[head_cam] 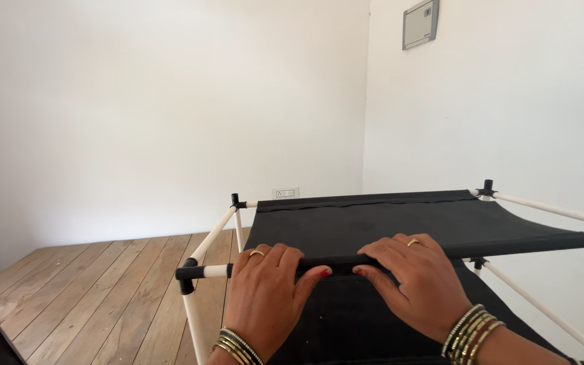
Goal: The person assembles a three-tier fabric shelving unit by connecting white PVC pipes with black elbow joints and securing black fabric shelves to the frame. They attach the top shelf, then connect lower vertical and horizontal supports, and finally adjust the fabric on each tier.
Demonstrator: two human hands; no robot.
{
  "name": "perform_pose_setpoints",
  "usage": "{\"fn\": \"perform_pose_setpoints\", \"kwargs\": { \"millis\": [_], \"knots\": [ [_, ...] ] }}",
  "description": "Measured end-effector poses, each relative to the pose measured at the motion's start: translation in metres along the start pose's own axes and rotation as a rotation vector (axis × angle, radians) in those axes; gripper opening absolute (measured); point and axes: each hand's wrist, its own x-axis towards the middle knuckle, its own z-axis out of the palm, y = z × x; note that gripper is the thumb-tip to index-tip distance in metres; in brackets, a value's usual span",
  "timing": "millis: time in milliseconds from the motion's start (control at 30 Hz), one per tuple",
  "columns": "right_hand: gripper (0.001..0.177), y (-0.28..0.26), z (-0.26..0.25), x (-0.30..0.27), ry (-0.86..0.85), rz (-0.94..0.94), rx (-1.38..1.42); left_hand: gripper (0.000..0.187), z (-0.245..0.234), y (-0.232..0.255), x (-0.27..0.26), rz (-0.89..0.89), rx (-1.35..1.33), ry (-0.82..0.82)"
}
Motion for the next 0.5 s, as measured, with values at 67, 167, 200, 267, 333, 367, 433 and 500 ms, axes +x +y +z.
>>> {"fn": "perform_pose_setpoints", "kwargs": {
  "millis": [67, 167, 200, 267, 333, 367, 433, 500],
  "knots": [
    [0.032, -0.002, -0.001, 0.000, 0.022, -0.026, -0.003, 0.044, 0.001, -0.006, -0.003, 0.058, -0.035, 0.055],
    [0.035, -0.005, -0.002, 0.001, 0.007, 0.006, -0.005, 0.041, 0.001, -0.018, -0.006, 0.078, -0.061, 0.078],
    [0.036, -0.008, -0.002, 0.002, -0.006, 0.028, -0.006, 0.041, 0.000, -0.024, -0.006, 0.032, -0.074, 0.030],
    [0.034, -0.012, -0.002, 0.004, 0.042, -0.050, -0.008, 0.043, -0.004, -0.036, -0.007, -0.024, -0.071, -0.007],
    [0.032, -0.019, 0.000, 0.006, 0.029, -0.052, 0.014, 0.045, -0.009, -0.051, -0.009, -0.043, -0.043, 0.017],
    [0.032, -0.022, 0.001, 0.008, -0.010, -0.015, 0.038, 0.046, -0.012, -0.057, -0.010, -0.056, -0.037, -0.004],
    [0.031, -0.032, 0.005, 0.015, -0.043, -0.005, 0.072, 0.047, -0.021, -0.071, -0.013, -0.081, -0.022, -0.048],
    [0.029, -0.044, 0.010, 0.022, -0.029, -0.056, 0.093, 0.048, -0.030, -0.082, -0.014, -0.094, -0.027, -0.024]
  ]
}}
